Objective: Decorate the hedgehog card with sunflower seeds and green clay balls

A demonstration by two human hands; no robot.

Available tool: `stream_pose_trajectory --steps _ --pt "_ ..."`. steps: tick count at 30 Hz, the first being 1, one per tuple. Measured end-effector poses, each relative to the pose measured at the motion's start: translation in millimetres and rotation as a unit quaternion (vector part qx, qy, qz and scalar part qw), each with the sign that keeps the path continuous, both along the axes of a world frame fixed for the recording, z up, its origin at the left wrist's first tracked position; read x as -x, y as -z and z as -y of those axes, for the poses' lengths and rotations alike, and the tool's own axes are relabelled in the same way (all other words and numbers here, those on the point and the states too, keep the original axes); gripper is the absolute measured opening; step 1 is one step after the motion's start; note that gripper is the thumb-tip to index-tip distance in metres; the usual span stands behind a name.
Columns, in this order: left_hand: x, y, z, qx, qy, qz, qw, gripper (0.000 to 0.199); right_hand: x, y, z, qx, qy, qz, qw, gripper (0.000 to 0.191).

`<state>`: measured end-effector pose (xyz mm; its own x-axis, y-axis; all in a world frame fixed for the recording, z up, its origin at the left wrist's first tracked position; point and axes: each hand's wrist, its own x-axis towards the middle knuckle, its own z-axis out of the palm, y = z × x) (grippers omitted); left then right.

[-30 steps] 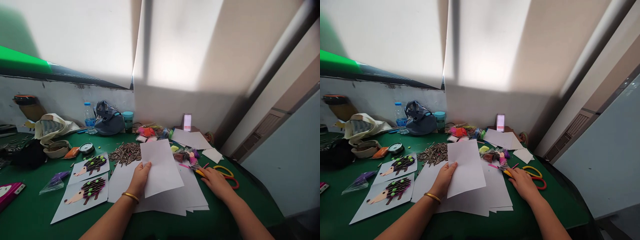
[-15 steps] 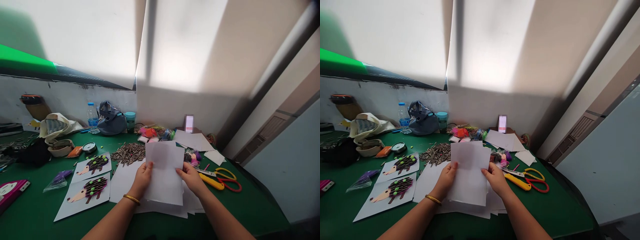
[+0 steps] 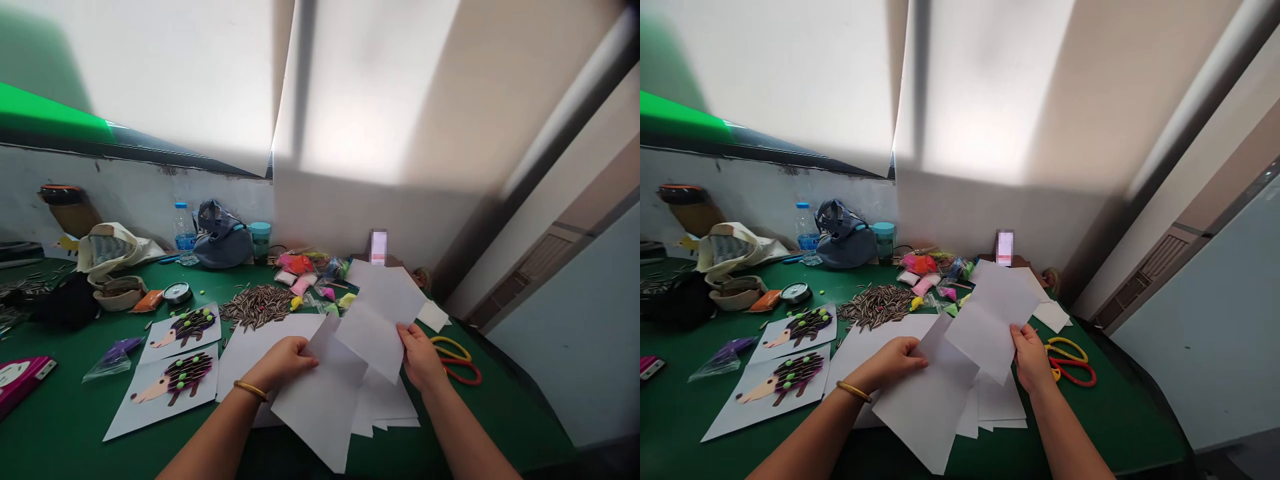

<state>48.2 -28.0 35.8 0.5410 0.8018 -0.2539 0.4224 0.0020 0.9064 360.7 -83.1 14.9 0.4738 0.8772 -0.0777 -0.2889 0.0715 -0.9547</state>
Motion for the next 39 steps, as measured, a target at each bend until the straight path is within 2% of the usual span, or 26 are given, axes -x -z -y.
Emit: stream_pose_trajectory --steps 4,6,8,10,14,16,17,18,20,23,27,29,30,32,35,37,39 --pt "9 -24.4 -2 -0.055 0.054 -0.082 0.994 0.019 12 1.1 5 0.0 -0.048 -0.047 0.998 0.035" --pt "9 -34.6 -5 -0.157 0.107 -0.202 0.961 0.02 23 0.8 5 0.013 -0.068 -0.069 0.995 0.033" --pt "6 -40.8 -8 -0.247 0.117 -0.297 0.915 0.023 34 -0.1 5 0.022 -0.089 -0.087 0.992 0.033" --pt "0 -42.9 -10 -0.304 0.097 -0.34 0.885 0.027 44 -0.5 4 0.019 -0.112 -0.1 0.988 0.031" --pt "-18 -37.0 6 -0.366 0.041 -0.352 0.861 0.054 52 4.8 3 0.017 -0.129 -0.116 0.985 0.028" --pt "-27 -28.4 24 -0.391 0.042 -0.347 0.852 0.045 51 10.7 2 0.021 -0.116 -0.124 0.985 0.025" --pt "-31 -22.7 34 -0.388 0.06 -0.339 0.855 0.041 50 13.6 2 0.021 -0.106 -0.127 0.986 0.024" --pt "-34 -16.5 43 -0.386 0.077 -0.327 0.859 0.046 49 16.0 1 0.021 -0.095 -0.13 0.987 0.023" --pt "-37 -4.0 57 -0.38 0.107 -0.297 0.869 0.068 48 18.5 0 0.023 -0.083 -0.133 0.987 0.022" --pt "-35 7.4 62 -0.371 0.151 -0.247 0.882 0.083 46 15.8 -3 0.031 -0.097 -0.119 0.988 0.023" --pt "-26 4.1 51 -0.359 0.227 -0.194 0.885 0.089 42 10.0 -8 0.048 -0.151 -0.08 0.984 0.024" --pt "-25 -0.3 46 -0.353 0.239 -0.183 0.886 0.092 39 9.5 -11 0.058 -0.172 -0.067 0.981 0.022" --pt "-24 -2.2 43 -0.351 0.234 -0.178 0.889 0.09 37 9.6 -12 0.06 -0.179 -0.063 0.98 0.022" --pt "-24 -5.1 37 -0.346 0.199 -0.158 0.903 0.071 35 9.1 -13 0.053 -0.191 -0.054 0.979 0.023" --pt "-23 -9.5 24 -0.294 0.079 -0.083 0.949 0.037 36 3.7 -15 0.03 -0.21 -0.046 0.976 0.028" --pt "-20 -13.1 14 -0.184 -0.037 0.013 0.982 0.036 39 -3.3 -16 0.019 -0.22 -0.042 0.974 0.033" --pt "-18 -15.9 7 -0.024 -0.085 0.134 0.987 0.049 45 -11.2 -18 0.011 -0.232 -0.028 0.972 0.038"
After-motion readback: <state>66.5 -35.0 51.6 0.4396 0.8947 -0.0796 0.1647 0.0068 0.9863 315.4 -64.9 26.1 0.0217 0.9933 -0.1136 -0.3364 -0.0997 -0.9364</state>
